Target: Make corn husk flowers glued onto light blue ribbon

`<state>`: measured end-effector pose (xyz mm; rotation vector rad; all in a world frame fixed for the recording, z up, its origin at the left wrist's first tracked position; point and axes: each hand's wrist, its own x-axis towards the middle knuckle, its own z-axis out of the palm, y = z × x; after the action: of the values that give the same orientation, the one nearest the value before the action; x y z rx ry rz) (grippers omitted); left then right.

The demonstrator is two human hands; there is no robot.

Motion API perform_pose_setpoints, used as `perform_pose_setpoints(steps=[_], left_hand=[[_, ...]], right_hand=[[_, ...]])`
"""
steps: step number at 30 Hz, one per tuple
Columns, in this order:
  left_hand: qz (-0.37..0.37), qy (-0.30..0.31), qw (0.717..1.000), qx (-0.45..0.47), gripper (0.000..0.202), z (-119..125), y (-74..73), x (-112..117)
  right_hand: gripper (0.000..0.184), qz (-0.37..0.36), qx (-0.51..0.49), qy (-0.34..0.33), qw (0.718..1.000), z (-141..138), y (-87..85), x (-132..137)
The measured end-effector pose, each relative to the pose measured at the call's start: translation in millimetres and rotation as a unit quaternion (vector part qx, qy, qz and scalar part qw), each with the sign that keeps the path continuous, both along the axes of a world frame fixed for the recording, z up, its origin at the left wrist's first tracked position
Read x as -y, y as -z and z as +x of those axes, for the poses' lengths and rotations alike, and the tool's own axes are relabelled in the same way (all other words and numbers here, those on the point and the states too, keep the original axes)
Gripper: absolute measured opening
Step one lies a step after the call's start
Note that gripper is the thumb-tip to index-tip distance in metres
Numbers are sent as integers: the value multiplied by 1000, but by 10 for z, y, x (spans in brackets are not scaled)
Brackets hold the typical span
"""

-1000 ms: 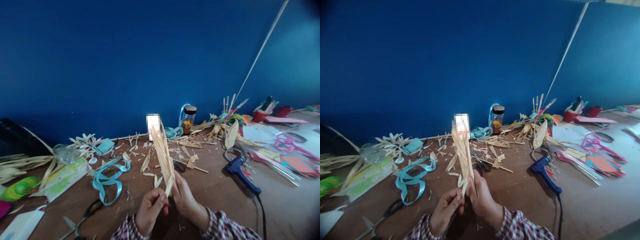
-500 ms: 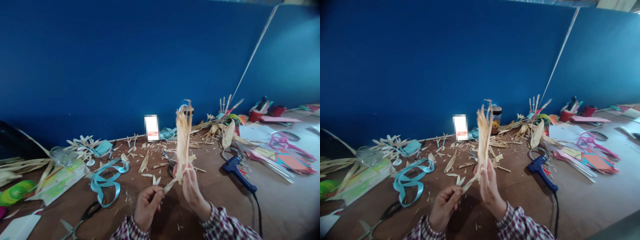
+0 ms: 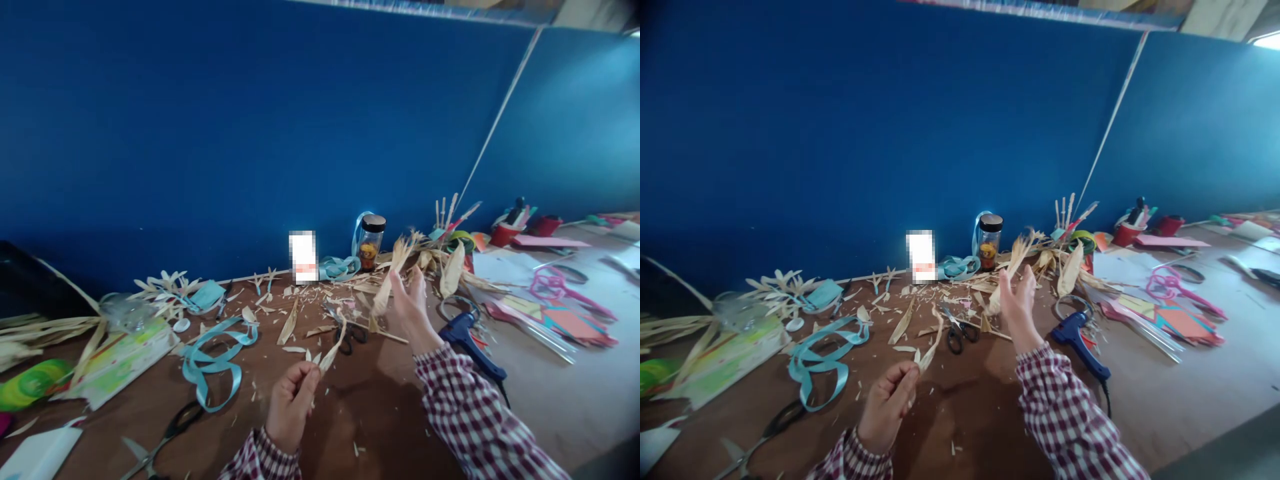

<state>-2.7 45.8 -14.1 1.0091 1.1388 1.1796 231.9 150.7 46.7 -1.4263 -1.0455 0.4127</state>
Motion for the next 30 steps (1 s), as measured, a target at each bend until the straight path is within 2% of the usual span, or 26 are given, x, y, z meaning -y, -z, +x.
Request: perform_pose_setpoints(steps=[1, 2, 3, 4, 5, 6, 8, 9, 12, 15, 22, 30], left_hand=[[2, -8, 1000, 9, 40, -1, 5, -10], [5, -19, 1000, 15, 40, -2, 8, -20], [8, -32, 999, 17, 40, -3, 9, -30], [9, -42, 999, 14, 40, -5, 6, -39], [8, -51, 999, 8, 40, -8, 0, -46], [9, -56, 998, -1, 40, -13, -10, -50], [10, -54, 998, -26, 40, -24, -41, -52], [12, -50, 998, -38, 40, -30, -62, -51], [18, -31, 997, -66, 40, -41, -132, -48], [17, -12, 995, -93, 39, -42, -177, -55], [19, 18, 990, -141, 36, -11, -170, -61], [-2, 54, 987, -152, 31, 27, -154, -38]], right_hand=[[64, 1, 15, 14, 1000, -62, -18, 38], [60, 2, 20, -3, 1000, -156, -19, 108], [51, -6, 14, -74, 997, -273, -5, 204], [42, -25, 2, -187, 982, -405, 22, 314], [34, -40, -13, -291, 956, -541, 59, 429], [28, -44, -30, -358, 932, -670, 104, 535], [21, -70, -45, -432, 898, -871, 201, 692], [19, -82, -45, -442, 892, -936, 248, 735], [20, -106, -70, -430, 894, -997, 345, 751], [22, -114, -140, -392, 902, -958, 372, 707], [23, -102, -278, -325, 898, -902, 390, 657], [27, -78, -278, -282, 915, -861, 422, 637]])
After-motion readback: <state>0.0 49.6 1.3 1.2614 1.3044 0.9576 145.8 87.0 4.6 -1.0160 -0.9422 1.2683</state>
